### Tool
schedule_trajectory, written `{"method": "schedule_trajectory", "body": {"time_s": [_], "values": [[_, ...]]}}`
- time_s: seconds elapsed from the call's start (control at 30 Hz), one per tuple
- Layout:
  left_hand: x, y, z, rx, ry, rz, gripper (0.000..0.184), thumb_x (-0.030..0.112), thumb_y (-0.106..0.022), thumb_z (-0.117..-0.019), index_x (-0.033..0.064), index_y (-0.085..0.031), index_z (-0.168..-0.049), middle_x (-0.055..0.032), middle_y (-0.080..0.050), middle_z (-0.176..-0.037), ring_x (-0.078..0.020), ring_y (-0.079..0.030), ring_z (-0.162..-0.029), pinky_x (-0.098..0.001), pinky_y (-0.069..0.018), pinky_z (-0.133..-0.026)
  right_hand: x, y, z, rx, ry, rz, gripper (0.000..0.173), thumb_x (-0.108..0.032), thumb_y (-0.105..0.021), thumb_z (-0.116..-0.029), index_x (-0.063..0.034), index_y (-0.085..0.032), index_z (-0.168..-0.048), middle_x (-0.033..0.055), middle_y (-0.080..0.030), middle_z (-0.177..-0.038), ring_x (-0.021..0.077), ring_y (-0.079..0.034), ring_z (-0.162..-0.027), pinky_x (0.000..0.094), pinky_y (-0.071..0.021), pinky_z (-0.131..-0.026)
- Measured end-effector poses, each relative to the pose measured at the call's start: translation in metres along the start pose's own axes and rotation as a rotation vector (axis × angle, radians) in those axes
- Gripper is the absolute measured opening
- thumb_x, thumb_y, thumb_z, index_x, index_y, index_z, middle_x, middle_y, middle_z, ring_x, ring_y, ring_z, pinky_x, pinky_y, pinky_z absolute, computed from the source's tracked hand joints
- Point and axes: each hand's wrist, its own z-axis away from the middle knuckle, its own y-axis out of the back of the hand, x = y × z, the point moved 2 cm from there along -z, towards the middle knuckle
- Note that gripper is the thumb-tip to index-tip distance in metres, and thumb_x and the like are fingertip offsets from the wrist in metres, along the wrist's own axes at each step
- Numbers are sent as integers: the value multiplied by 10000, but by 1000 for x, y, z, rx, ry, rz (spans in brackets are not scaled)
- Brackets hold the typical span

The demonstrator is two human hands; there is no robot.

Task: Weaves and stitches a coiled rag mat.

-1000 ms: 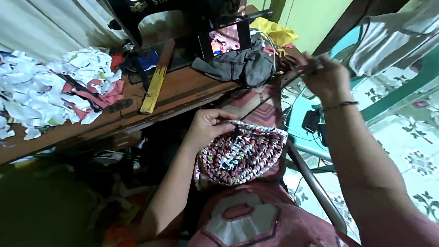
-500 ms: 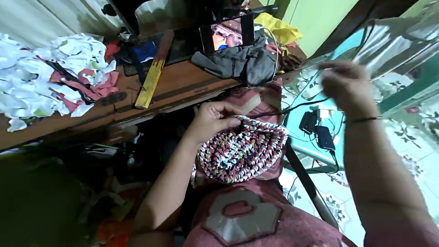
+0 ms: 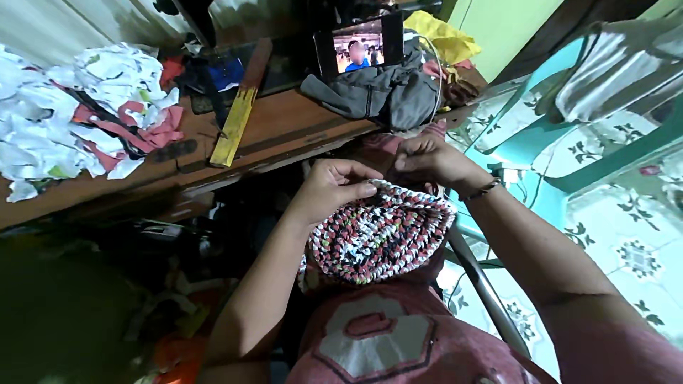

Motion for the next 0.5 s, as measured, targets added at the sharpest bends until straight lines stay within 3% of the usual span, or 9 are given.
{"method": "schedule_trajectory", "body": {"time_s": [0.03, 0.07, 0.17, 0.27, 0.37, 0.43, 0.5], "values": [[1, 0, 1, -11, 1, 6, 166, -38, -721, -882, -9, -748, -1043, -56, -747, -940, -93, -704, -818, -236, -603, -751, 7, 11, 1, 118, -38, -33, 140, -129, -593, -960, -138, -650, -833, -73, -621, -707, 13, -558, -607, 221, -490, -568], [1, 2, 1, -15, -11, 8, 168, -39, -716, -884, -8, -745, -1047, -52, -746, -945, -93, -704, -831, -241, -605, -767, 15, 21, 1, 218, -56, -82, 155, -140, -583, -967, -161, -638, -824, -91, -580, -652, -2, -494, -534, 199, -435, -496], [-3, 4, -1, -11, -3, 17, 172, -51, -703, -881, -9, -741, -1044, -48, -746, -952, -90, -704, -845, -247, -602, -779, 26, 34, 2, 295, -114, -166, 204, -111, -573, -964, -172, -593, -771, -104, -451, -533, -16, -335, -415, 171, -294, -397], [-4, 0, -3, -47, 19, 42, 151, -53, -697, -882, -15, -733, -1023, -49, -738, -921, -85, -695, -814, -236, -597, -757, 27, 33, 1, 380, -200, -163, 200, -87, -553, -992, -133, -593, -802, -98, -417, -505, -14, -312, -395, 167, -279, -386], [4, -1, 2, -73, 28, 33, 118, -49, -693, -881, -14, -729, -988, -49, -723, -874, -79, -679, -767, -217, -587, -719, 32, 43, -1, 509, -222, -163, 157, -97, -533, -1015, -108, -608, -878, -89, -459, -545, -8, -335, -411, 171, -301, -393], [3, 3, 1, -65, 30, -6, 111, -24, -708, -897, -8, -729, -1006, -39, -730, -898, -77, -687, -796, -229, -594, -750, 33, 50, 0, 568, -220, -162, 119, -111, -555, -1006, -120, -616, -904, -91, -504, -586, -12, -342, -432, 171, -303, -407], [0, 4, -1, -55, 15, -4, 118, -13, -717, -896, -15, -728, -1014, -49, -731, -905, -87, -690, -809, -242, -597, -761, 31, 56, 2, 626, -215, -154, 125, -118, -552, -1007, -131, -622, -904, -104, -478, -582, -15, -321, -433, 169, -290, -410]]}}
